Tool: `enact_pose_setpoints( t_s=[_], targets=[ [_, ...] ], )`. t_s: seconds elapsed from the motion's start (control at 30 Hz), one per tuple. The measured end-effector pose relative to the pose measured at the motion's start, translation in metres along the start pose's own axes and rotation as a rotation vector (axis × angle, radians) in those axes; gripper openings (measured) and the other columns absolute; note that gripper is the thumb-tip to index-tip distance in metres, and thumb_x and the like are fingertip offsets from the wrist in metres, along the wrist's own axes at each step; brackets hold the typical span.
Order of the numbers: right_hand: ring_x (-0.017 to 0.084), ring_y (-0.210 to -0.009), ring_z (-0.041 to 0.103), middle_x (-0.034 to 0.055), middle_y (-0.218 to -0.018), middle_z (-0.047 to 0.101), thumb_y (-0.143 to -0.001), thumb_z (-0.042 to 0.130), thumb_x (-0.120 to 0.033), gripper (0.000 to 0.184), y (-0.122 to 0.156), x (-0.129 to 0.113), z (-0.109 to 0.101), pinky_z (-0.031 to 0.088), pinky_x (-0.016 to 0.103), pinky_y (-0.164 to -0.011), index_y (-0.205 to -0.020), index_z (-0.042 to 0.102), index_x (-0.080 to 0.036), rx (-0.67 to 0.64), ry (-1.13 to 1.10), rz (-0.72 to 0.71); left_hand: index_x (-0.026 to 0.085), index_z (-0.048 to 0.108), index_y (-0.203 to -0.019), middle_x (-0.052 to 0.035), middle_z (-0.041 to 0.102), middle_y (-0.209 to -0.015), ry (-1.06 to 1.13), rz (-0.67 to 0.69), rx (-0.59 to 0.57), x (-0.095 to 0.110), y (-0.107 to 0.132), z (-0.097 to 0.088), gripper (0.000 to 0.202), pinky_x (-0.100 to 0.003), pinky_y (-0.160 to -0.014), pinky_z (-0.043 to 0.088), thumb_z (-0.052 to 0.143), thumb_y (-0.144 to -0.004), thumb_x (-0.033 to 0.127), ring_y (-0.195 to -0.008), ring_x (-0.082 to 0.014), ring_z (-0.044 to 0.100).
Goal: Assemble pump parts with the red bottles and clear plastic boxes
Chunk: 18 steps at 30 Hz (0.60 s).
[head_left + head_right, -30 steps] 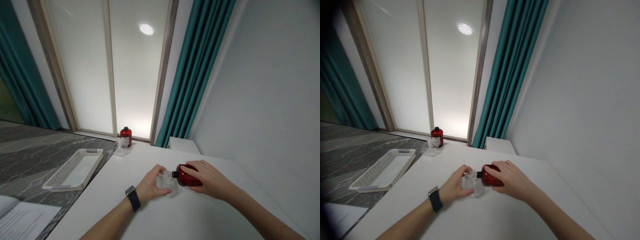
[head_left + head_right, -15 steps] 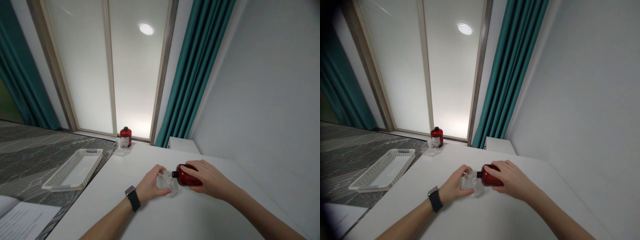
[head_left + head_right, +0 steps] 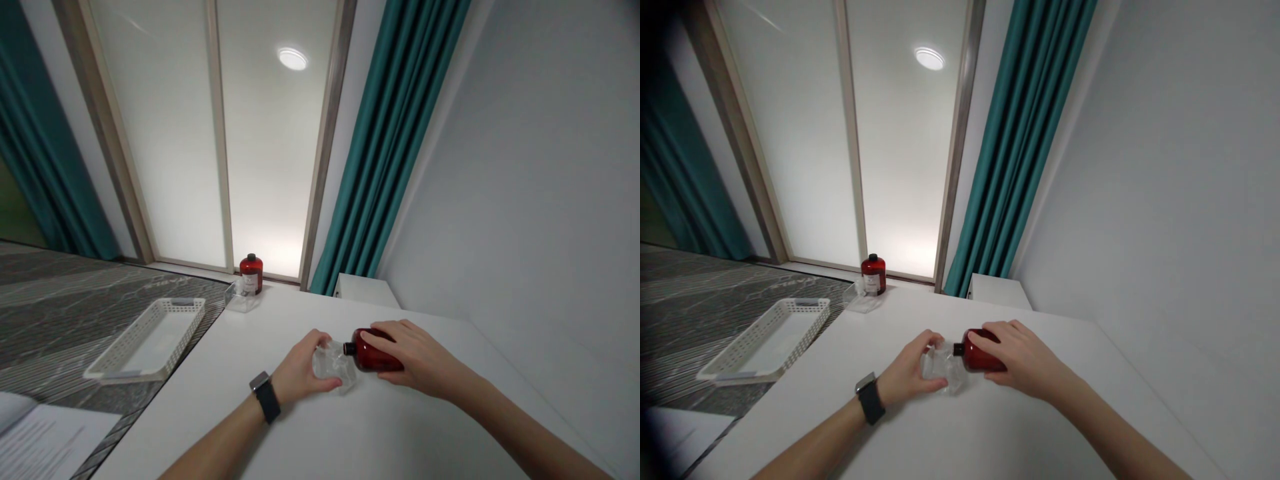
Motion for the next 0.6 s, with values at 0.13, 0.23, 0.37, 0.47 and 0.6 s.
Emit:
enact_pose_setpoints(
  t_s=[0.13,0.23,0.37,0.47,0.6],
  targets=[
    [0.030,-0.109,0.063,0.0142,-0.128,0.064,-0.075,0.078,-0.021,0.071,-0.0004,0.0000,0.0002,0.051,0.045,-0.088,-0.140,0.049,-0.026,-0.008,0.002,-0.001,0.021,0.052,-0.107,-0.0036,0.061,-0.103,0.007,0.000,-0.002,0.0007,-0.0002,-0.0003,0.050,-0.035,-0.084,0.047,0.080,-0.066,0.023,-0.094,-0.0228,0.059],
    [0.030,-0.109,0.063,0.0131,-0.128,0.064,-0.075,0.077,-0.022,0.072,0.0003,0.0010,0.0001,0.051,0.045,-0.088,-0.141,0.048,-0.028,0.007,-0.006,0.000,0.021,0.052,-0.107,-0.0033,0.061,-0.102,0.006,-0.006,-0.001,0.0000,-0.0002,-0.0004,0.050,-0.035,-0.084,0.047,0.080,-0.066,0.024,-0.093,-0.0229,0.059],
    [0.029,-0.108,0.063,0.0132,-0.128,0.064,-0.077,0.075,-0.023,0.071,0.0008,0.0010,0.0002,0.051,0.045,-0.087,-0.141,0.047,-0.028,0.012,-0.013,-0.004,0.021,0.052,-0.108,-0.0035,0.061,-0.103,0.005,-0.003,-0.003,-0.0007,-0.0002,0.0000,0.051,-0.035,-0.085,0.048,0.080,-0.066,0.024,-0.094,-0.0232,0.059],
    [0.029,-0.108,0.063,0.0137,-0.128,0.064,-0.076,0.076,-0.022,0.071,0.0004,0.0006,0.0003,0.051,0.045,-0.087,-0.140,0.047,-0.027,0.002,-0.005,-0.004,0.021,0.051,-0.108,-0.0033,0.061,-0.103,-0.001,-0.004,-0.003,-0.0006,0.0001,-0.0001,0.051,-0.035,-0.084,0.047,0.081,-0.066,0.022,-0.094,-0.0230,0.059],
    [0.030,-0.108,0.063,0.0141,-0.127,0.065,-0.075,0.076,-0.022,0.070,-0.0001,-0.0008,-0.0015,0.051,0.045,-0.087,-0.139,0.049,-0.026,0.015,-0.004,-0.011,0.020,0.052,-0.108,-0.0034,0.061,-0.103,0.004,-0.008,0.004,0.0003,0.0004,-0.0007,0.052,-0.035,-0.084,0.048,0.081,-0.065,0.020,-0.094,-0.0228,0.060]
  ],
)
Point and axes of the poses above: each hand's wrist, its own y-axis away from the middle knuckle, its own z-axis out of the palm, x = y × z, the point moved 9 cm from there along -y, towards the middle knuckle
